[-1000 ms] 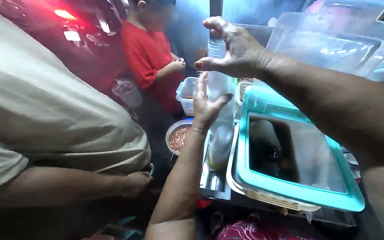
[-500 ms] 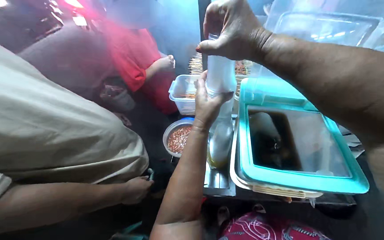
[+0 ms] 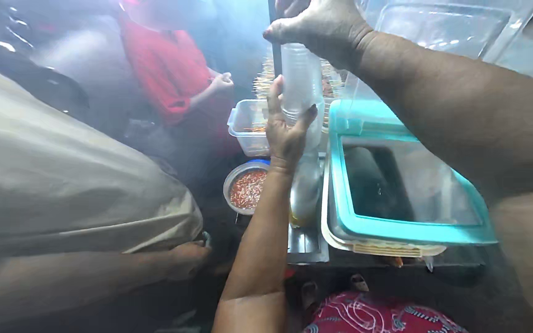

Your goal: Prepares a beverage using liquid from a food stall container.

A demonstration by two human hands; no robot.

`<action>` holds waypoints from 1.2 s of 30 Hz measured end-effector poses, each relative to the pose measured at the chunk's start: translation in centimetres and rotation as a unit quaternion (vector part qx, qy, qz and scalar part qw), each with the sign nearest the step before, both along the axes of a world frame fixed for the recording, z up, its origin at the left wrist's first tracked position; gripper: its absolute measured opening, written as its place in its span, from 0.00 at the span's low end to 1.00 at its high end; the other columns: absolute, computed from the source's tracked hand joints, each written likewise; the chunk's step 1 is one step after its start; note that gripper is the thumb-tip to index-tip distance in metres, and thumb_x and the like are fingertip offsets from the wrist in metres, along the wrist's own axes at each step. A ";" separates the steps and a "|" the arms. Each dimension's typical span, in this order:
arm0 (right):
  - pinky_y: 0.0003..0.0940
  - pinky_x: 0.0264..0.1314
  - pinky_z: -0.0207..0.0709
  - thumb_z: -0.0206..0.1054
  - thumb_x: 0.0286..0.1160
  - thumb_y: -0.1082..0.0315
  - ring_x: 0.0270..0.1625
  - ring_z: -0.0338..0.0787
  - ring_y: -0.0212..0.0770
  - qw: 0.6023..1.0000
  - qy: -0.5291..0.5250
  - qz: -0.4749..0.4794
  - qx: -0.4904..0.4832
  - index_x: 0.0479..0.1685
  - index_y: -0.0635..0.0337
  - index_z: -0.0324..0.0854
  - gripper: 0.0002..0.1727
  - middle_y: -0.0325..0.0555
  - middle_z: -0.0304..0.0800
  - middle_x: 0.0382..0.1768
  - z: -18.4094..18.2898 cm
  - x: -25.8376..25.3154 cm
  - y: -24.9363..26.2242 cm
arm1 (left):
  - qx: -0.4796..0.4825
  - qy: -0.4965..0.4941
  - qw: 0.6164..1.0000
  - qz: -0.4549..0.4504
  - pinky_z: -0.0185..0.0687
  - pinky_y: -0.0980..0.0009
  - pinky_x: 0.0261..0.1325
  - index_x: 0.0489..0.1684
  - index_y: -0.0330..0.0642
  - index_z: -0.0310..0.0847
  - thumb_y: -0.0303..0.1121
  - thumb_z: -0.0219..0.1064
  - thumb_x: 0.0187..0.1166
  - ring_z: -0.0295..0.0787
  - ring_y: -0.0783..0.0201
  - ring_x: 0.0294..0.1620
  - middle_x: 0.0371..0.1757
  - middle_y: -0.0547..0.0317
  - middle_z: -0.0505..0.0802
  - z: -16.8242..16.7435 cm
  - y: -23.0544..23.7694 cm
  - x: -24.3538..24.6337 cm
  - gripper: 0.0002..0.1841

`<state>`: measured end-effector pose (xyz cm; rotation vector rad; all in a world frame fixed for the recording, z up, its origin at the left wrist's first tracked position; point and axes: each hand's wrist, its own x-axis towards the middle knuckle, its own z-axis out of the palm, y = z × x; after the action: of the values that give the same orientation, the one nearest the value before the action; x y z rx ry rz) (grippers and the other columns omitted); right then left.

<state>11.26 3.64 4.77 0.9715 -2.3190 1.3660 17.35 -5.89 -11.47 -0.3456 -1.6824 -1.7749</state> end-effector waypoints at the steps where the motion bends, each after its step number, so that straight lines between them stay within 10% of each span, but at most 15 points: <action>1: 0.31 0.48 0.86 0.88 0.54 0.62 0.37 0.90 0.33 0.999 -0.032 0.018 -0.025 0.44 0.66 0.88 0.22 0.45 0.90 0.34 -0.5 -0.2 0.0 | -0.019 0.018 0.999 0.028 0.89 0.62 0.66 0.88 0.37 0.59 0.35 0.78 0.67 0.88 0.62 0.64 0.66 0.49 0.86 -0.1 0.0 -0.1 0.45; 5: 0.30 0.48 0.86 0.86 0.53 0.67 0.39 0.89 0.32 0.996 -0.065 0.021 -0.061 0.45 0.64 0.85 0.21 0.44 0.90 0.38 -1.7 0.0 -0.2 | -0.049 0.048 0.992 0.104 0.86 0.67 0.58 0.85 0.33 0.60 0.38 0.84 0.59 0.87 0.64 0.57 0.62 0.46 0.87 0.4 -0.2 -0.1 0.50; 10: 0.30 0.44 0.86 0.84 0.52 0.68 0.34 0.88 0.31 0.995 -0.007 -0.031 -0.092 0.40 0.64 0.86 0.18 0.43 0.89 0.34 -1.3 -0.1 -0.5 | 0.089 0.009 0.995 -0.039 0.86 0.62 0.66 0.81 0.30 0.49 0.20 0.77 0.54 0.86 0.59 0.66 0.70 0.39 0.82 0.1 -0.1 -0.5 0.49; 19: 0.28 0.41 0.84 0.83 0.53 0.72 0.32 0.87 0.31 0.991 0.020 -0.045 -0.127 0.34 0.65 0.87 0.12 0.43 0.88 0.30 0.0 -0.5 -0.8 | -0.041 0.014 0.997 0.070 0.88 0.61 0.62 0.74 0.33 0.64 0.40 0.77 0.62 0.89 0.61 0.60 0.63 0.45 0.87 1.3 0.1 -0.6 0.39; 27: 0.28 0.46 0.83 0.79 0.53 0.71 0.37 0.88 0.31 0.993 0.073 -0.068 -0.063 0.39 0.65 0.88 0.13 0.44 0.90 0.35 -0.3 -0.9 -0.7 | 0.038 -0.005 0.999 -0.032 0.88 0.64 0.61 0.74 0.32 0.57 0.22 0.75 0.55 0.86 0.62 0.61 0.64 0.44 0.84 1.3 -0.2 -0.9 0.41; 36: 0.26 0.30 0.74 0.75 0.54 0.77 0.23 0.79 0.28 0.986 0.137 -0.072 -0.060 0.23 0.63 0.86 0.03 0.39 0.82 0.19 -0.2 -0.5 -0.6 | 0.047 -0.004 0.995 -0.089 0.88 0.64 0.59 0.76 0.32 0.56 0.20 0.67 0.58 0.88 0.63 0.59 0.64 0.48 0.85 1.5 -0.6 -0.9 0.39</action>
<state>10.78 3.04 4.60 0.8747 -2.0359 1.2155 16.46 -6.48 -9.96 -0.4582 -1.6091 -1.9800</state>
